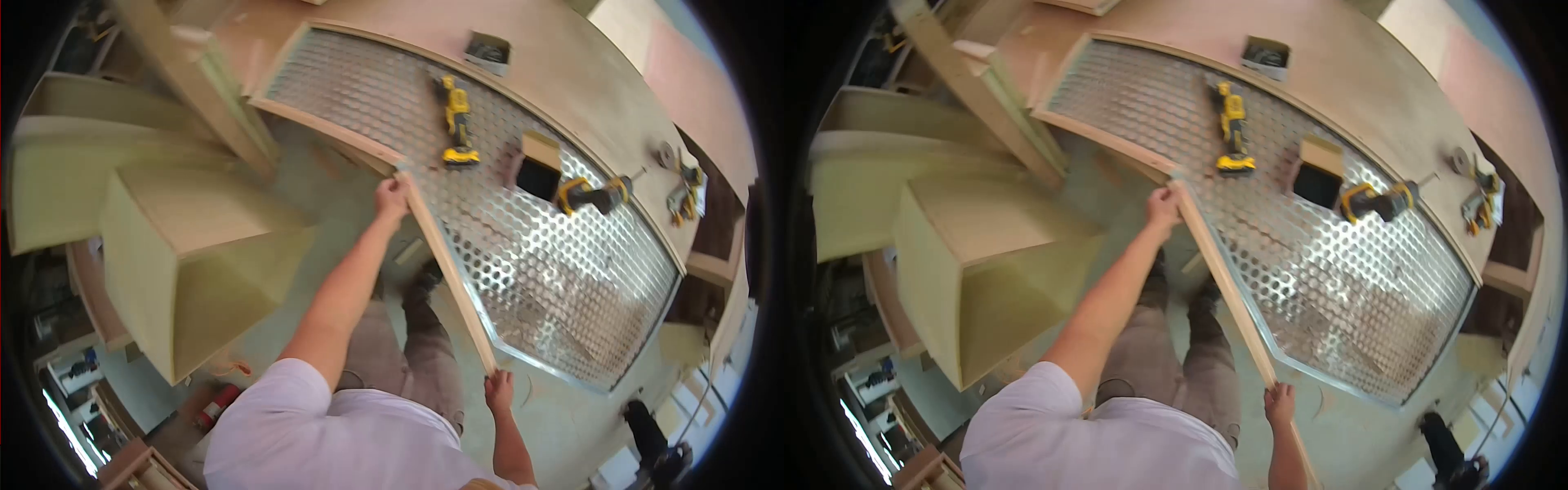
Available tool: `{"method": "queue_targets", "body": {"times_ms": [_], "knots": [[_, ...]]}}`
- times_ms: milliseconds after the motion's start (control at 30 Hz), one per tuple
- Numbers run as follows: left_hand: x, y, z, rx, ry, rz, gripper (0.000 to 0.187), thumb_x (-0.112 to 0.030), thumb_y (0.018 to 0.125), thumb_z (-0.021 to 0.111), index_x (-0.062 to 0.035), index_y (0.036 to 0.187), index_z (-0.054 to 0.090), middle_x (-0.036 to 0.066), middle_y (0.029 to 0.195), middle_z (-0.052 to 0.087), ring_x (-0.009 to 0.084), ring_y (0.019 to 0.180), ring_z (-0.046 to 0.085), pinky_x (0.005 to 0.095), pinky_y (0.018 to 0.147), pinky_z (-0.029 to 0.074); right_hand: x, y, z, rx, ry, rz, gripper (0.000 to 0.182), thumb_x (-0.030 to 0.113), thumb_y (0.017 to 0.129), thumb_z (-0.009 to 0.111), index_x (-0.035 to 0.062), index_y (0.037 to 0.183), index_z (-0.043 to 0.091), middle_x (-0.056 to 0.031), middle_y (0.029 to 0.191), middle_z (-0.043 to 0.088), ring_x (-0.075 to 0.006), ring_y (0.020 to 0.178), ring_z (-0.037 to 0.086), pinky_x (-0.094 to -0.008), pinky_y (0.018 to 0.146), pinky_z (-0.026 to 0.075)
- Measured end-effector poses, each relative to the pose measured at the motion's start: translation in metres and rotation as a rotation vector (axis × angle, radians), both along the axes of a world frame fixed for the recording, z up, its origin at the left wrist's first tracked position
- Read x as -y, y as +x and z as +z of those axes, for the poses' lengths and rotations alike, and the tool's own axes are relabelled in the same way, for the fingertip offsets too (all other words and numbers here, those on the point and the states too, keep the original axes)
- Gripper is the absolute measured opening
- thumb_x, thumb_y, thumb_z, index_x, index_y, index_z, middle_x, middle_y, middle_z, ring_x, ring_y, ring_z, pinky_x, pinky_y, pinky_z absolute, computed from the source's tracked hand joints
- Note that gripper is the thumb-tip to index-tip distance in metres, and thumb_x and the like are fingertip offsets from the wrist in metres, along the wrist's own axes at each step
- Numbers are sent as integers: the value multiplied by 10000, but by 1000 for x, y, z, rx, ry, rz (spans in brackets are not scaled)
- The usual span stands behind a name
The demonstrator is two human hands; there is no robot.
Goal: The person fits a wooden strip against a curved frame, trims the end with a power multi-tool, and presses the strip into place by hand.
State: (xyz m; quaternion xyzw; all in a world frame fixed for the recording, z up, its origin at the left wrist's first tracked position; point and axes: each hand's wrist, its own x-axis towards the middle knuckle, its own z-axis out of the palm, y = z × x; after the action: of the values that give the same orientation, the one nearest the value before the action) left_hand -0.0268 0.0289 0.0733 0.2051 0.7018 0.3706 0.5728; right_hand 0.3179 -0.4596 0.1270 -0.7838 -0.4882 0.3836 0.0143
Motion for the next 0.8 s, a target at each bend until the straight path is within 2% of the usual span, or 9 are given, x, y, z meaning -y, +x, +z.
{"method": "queue_targets", "body": {"times_ms": [67,100,200,233,367,433,567,733,800], "knots": [[-9,-5,-2,46,22,-27,415,-279,965,718,-5,1246,585,96,1155,627,244,1047,662,508,784,640,-7,-5,-3,28,78,15,387,154,864,753,16,1161,549,-240,1117,542,-467,1005,575,-525,838,520],[-14,-4,-4,-19,11,3,401,-251,960,723,3,1238,584,104,1147,643,241,1019,679,485,752,651,-14,-7,-5,27,113,8,375,158,859,760,24,1155,573,-231,1123,534,-456,1005,573,-520,850,516],[-24,-1,-13,-137,-17,17,396,-231,956,726,14,1233,583,111,1116,657,239,969,697,449,707,662,-28,-7,-10,6,32,-6,383,157,856,764,37,1169,579,-227,1136,529,-446,1009,573,-512,854,517],[-25,-4,-26,-200,6,4,404,-233,941,737,31,1212,594,116,1101,666,228,914,708,412,681,666,-32,-8,-10,10,-13,-40,396,150,852,770,43,1182,580,-231,1146,528,-448,1021,566,-511,858,513],[-30,-6,-64,-457,125,13,367,-294,866,797,-3,1049,669,115,1006,737,265,877,718,399,786,566,-46,-5,-15,9,110,-8,410,132,852,775,36,1199,578,-244,1148,523,-452,1018,558,-519,867,499],[-32,-3,-63,-511,97,14,371,-319,846,808,-11,1015,689,114,987,753,281,884,721,399,843,543,-48,-2,-16,18,103,1,401,127,855,772,35,1191,574,-245,1143,524,-456,1019,556,-517,866,497],[-30,2,-57,-580,162,33,373,-333,833,808,-16,1003,708,109,935,760,278,883,727,397,819,553,-53,4,-21,50,148,32,372,120,835,781,29,1147,601,-221,1104,549,-434,1008,574,-504,850,510],[-25,5,-40,-664,190,-3,332,-310,846,786,-15,985,724,107,904,762,270,862,732,395,808,556,-50,4,-29,47,86,-11,377,103,829,780,32,1151,597,-229,1120,549,-446,1036,565,-509,876,500],[-24,5,-38,-655,177,0,343,-302,861,781,-4,1024,734,104,916,761,244,852,726,375,799,548,-51,2,-29,37,110,-20,389,94,826,779,34,1162,593,-232,1125,547,-454,1042,560,-511,889,495]]}}
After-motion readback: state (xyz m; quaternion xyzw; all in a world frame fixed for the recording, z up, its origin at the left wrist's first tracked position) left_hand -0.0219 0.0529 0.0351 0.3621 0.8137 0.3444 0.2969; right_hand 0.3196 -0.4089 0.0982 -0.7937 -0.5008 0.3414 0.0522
